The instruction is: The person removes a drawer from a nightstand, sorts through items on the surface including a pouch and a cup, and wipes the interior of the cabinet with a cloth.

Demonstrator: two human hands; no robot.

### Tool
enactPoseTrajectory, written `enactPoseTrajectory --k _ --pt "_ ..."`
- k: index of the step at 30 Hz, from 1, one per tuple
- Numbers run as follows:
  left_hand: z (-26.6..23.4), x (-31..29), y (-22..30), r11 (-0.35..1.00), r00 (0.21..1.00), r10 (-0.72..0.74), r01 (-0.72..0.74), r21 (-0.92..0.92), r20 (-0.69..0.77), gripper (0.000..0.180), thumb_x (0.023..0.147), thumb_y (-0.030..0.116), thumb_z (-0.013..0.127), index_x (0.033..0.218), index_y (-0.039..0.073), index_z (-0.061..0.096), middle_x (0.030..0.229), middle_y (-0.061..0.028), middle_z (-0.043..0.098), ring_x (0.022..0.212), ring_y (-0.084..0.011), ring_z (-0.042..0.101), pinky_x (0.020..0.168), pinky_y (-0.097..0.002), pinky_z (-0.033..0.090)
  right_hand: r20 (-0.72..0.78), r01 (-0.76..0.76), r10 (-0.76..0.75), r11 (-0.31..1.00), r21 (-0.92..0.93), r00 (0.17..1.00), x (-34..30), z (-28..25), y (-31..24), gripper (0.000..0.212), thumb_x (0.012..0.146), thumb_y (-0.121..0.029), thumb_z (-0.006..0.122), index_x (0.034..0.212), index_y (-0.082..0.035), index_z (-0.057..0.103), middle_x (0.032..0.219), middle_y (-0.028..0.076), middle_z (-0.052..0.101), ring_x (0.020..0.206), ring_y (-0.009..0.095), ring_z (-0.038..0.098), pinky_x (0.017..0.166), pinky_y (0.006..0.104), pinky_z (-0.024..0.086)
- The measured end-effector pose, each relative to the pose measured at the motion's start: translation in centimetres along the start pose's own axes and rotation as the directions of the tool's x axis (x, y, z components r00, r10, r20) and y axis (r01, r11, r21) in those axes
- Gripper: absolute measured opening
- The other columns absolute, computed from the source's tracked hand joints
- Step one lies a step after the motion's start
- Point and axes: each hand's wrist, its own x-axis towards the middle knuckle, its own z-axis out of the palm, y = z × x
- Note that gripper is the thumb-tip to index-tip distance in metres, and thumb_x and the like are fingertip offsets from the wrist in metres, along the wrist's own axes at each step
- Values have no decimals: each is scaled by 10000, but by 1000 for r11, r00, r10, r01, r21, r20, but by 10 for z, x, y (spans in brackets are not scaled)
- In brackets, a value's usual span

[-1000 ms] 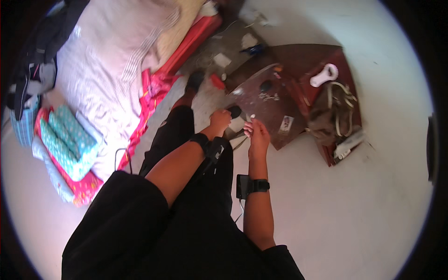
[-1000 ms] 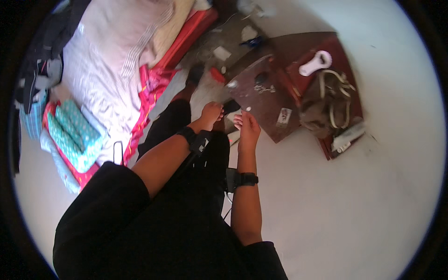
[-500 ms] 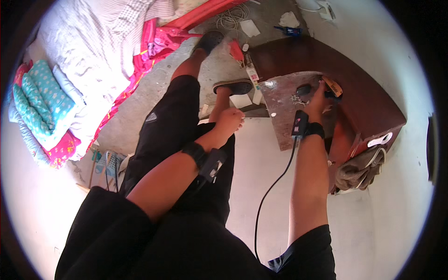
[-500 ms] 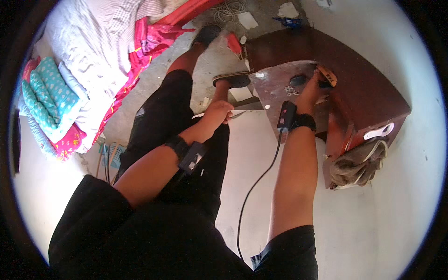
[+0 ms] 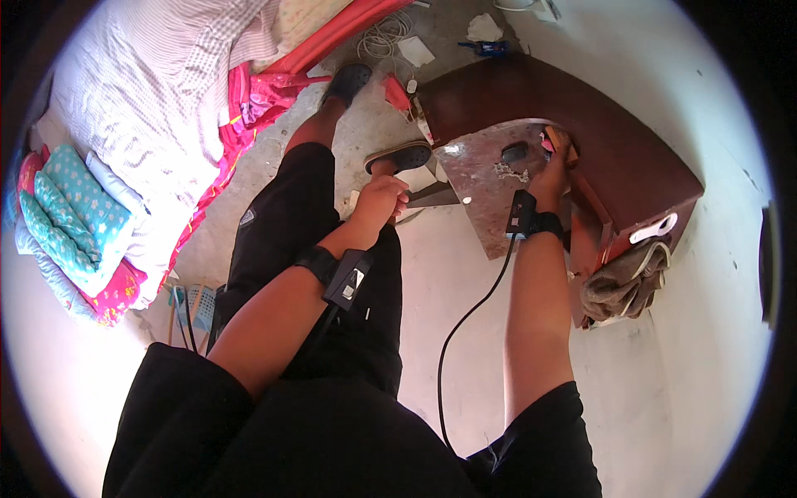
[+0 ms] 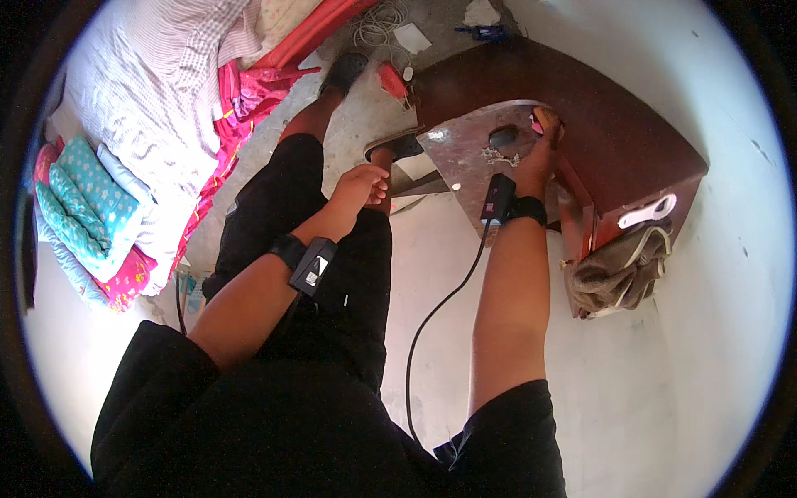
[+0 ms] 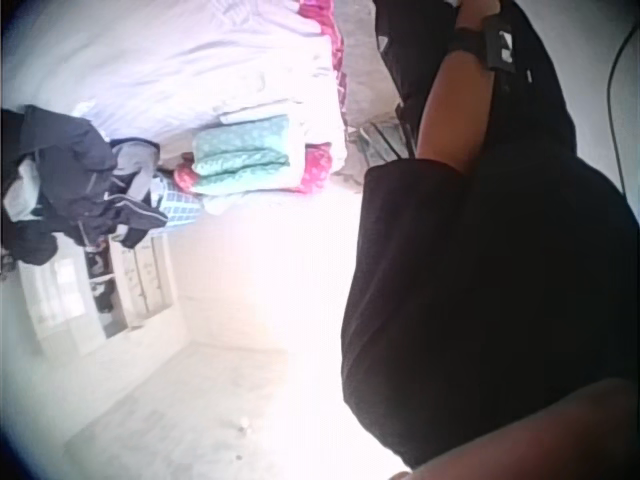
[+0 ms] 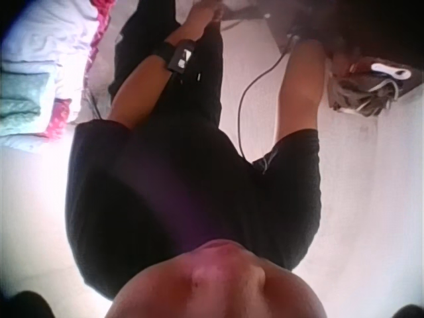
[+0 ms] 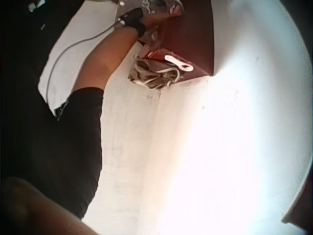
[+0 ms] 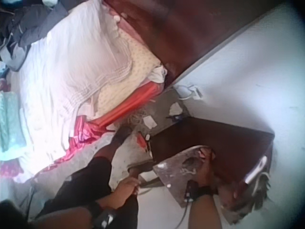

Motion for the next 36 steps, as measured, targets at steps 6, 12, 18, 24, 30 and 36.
enactPoseTrajectory --k 6,12,18,24,30,36 --pt "17 -11 2 1000 999 -6 8 -26 53 197 916 153 472 971 65 639 823 -29 627 720 -134 594 678 -276 518 -46 381 -541 647 -661 840 -28 -35 37 559 857 -8 580 1383 -21 394 1313 138 511 1151 278 531 995 376 438" --pt "57 -44 61 996 953 -15 40 -78 303 331 912 165 533 1227 66 517 1004 -68 600 910 -176 595 825 -327 508 -111 -31 350 377 926 930 -154 -57 -34 288 896 -121 664 1139 5 575 1210 131 559 1131 234 532 962 336 442" --pt "114 -109 83 973 761 -98 -60 221 641 566 947 319 578 1400 65 353 1302 -113 495 1164 -218 545 921 -387 496 -268 440 -368 542 716 890 -238 -113 -58 402 805 -78 746 1170 -34 584 1247 129 555 1197 237 511 974 334 439" --pt "127 -147 77 1000 583 -15 -14 28 812 375 970 289 492 1276 74 520 1166 -102 601 1009 -210 622 853 -329 516 -17 381 -509 622 684 861 -270 -219 -112 361 845 -155 706 1166 -26 602 1246 99 559 1088 185 576 852 332 508" --pt "141 -220 125 989 433 -49 146 -17 900 448 977 376 405 1262 58 541 1233 -145 569 1107 -310 562 817 -404 533 -617 456 -367 890 -15 697 -203 -291 -67 507 830 -298 706 1247 -51 557 1296 175 509 1148 330 516 979 417 409" --pt "127 -281 155 911 473 78 323 -255 878 521 970 394 428 1281 -20 486 1313 -233 474 1255 -402 430 917 -481 525 -512 289 -341 940 -181 788 -164 -250 -42 557 769 -317 756 1238 -86 564 1279 184 520 1234 385 434 1031 494 339"
